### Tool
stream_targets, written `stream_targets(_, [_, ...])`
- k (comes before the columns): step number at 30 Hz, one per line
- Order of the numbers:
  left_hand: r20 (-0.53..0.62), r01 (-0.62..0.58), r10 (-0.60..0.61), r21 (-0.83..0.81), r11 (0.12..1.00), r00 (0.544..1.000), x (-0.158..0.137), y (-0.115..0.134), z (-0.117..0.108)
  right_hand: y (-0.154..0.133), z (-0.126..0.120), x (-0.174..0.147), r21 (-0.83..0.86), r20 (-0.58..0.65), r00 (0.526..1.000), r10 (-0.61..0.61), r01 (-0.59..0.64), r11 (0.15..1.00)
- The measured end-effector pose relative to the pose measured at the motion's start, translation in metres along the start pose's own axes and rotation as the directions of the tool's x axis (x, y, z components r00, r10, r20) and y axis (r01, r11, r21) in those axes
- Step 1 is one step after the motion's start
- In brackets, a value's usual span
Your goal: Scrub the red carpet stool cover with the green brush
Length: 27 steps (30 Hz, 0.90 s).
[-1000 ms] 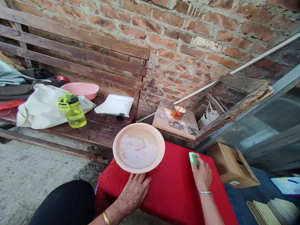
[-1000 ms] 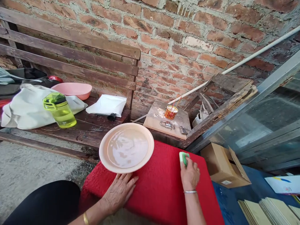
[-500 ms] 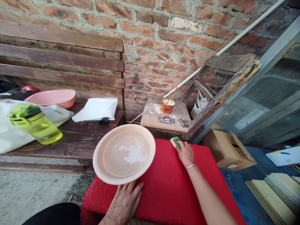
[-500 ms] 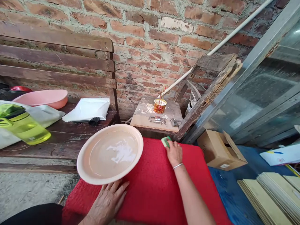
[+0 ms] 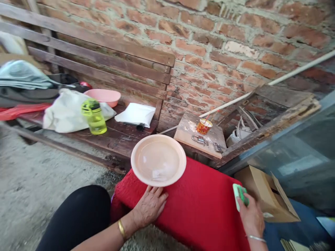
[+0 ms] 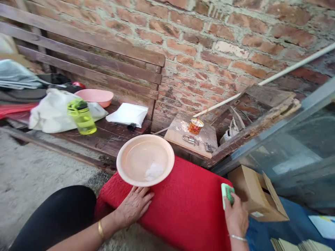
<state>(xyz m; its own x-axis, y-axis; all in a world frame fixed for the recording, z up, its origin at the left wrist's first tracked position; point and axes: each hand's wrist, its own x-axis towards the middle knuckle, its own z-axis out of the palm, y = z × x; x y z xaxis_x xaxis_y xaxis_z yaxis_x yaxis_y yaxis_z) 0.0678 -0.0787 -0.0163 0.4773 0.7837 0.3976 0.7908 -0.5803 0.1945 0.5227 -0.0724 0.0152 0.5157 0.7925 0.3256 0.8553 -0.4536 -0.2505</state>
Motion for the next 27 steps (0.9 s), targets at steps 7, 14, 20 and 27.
stream_targets(7, [0.036, -0.034, 0.034, -0.004, 0.999, 0.999, 0.005, -0.002, 0.005, -0.178, 0.026, -0.108, 0.274, -0.004, 0.852, -0.523, 0.504, 0.819])
stream_targets(14, [0.069, -0.097, 0.102, -0.079, 0.992, 0.992, 0.006, -0.01, -0.021, -0.166, 0.026, -0.097, 0.083, 0.039, 0.875, -0.482, 0.478, 0.875])
stream_targets(20, [-0.265, -0.052, -0.042, -0.339, 0.939, 0.963, 0.007, -0.043, -0.081, -0.089, -0.004, -0.095, 0.064, 0.075, 0.972, -0.221, 0.217, 0.974])
stream_targets(27, [-0.154, 0.353, -0.932, -0.895, 0.271, 0.327, 0.025, -0.112, -0.092, -0.231, -0.005, -0.183, 0.412, 0.106, 0.755, -0.647, 0.559, 0.72])
